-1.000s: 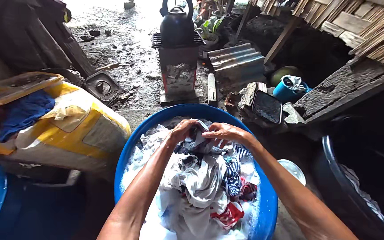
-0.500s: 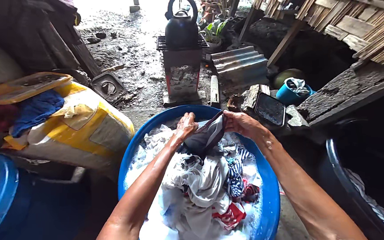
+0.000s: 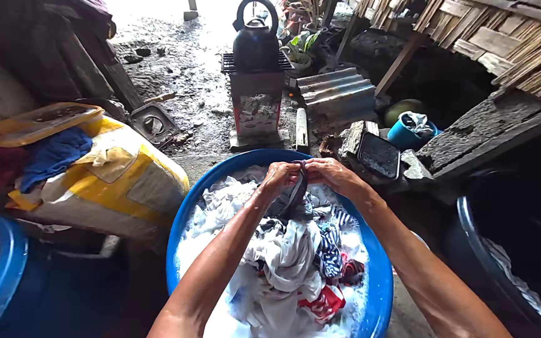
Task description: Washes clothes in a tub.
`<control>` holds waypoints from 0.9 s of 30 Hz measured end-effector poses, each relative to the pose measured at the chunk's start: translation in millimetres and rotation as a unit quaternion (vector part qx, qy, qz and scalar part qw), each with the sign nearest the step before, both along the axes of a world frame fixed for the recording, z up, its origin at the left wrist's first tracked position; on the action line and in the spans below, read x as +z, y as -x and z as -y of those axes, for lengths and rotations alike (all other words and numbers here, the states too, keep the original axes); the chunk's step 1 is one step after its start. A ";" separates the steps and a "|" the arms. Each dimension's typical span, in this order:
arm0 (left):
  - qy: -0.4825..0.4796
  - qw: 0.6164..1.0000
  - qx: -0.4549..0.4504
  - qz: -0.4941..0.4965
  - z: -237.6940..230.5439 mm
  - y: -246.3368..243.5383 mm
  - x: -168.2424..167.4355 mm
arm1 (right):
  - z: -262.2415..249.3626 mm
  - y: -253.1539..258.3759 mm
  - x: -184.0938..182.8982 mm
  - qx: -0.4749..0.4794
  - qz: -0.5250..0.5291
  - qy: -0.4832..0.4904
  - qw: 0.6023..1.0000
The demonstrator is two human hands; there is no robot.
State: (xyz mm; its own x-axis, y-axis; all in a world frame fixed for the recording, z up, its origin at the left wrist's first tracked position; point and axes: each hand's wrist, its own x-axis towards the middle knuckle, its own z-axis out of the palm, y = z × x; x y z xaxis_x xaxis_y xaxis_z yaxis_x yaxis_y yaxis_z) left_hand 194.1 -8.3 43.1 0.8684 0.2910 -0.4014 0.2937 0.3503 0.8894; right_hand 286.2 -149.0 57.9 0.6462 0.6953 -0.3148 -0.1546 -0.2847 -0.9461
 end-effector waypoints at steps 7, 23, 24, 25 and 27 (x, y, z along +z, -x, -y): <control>-0.010 1.000 0.002 0.012 -2.3 1.1 0.9 | -0.3 4.1 0.9 -0.023 0.029 0.034 0.999; 0.013 0.989 0.113 0.095 -80.7 16.7 -22.3 | 39.6 -36.6 -21.4 -0.302 -0.072 -0.072 0.948; 0.013 0.985 0.137 0.099 -92.1 22.9 -17.8 | 45.3 -40.4 -17.1 -0.341 -0.105 -0.103 0.928; 0.023 0.981 0.163 0.102 -103.7 28.2 -12.7 | 51.4 -44.0 -12.0 -0.369 -0.118 -0.124 0.913; 0.058 0.970 0.216 0.094 -121.8 37.6 4.5 | 66.6 -51.3 -2.0 -0.390 -0.098 -0.149 0.903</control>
State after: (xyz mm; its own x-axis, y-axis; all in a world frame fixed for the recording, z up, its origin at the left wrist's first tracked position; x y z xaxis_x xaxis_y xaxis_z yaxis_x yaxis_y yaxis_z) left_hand 156.4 113.5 47.6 0.7361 0.6072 -0.2990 -0.0674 0.5054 0.8603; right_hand 337.5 -215.6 55.9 0.9283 0.1244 -0.3503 -0.3709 0.2465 -0.8953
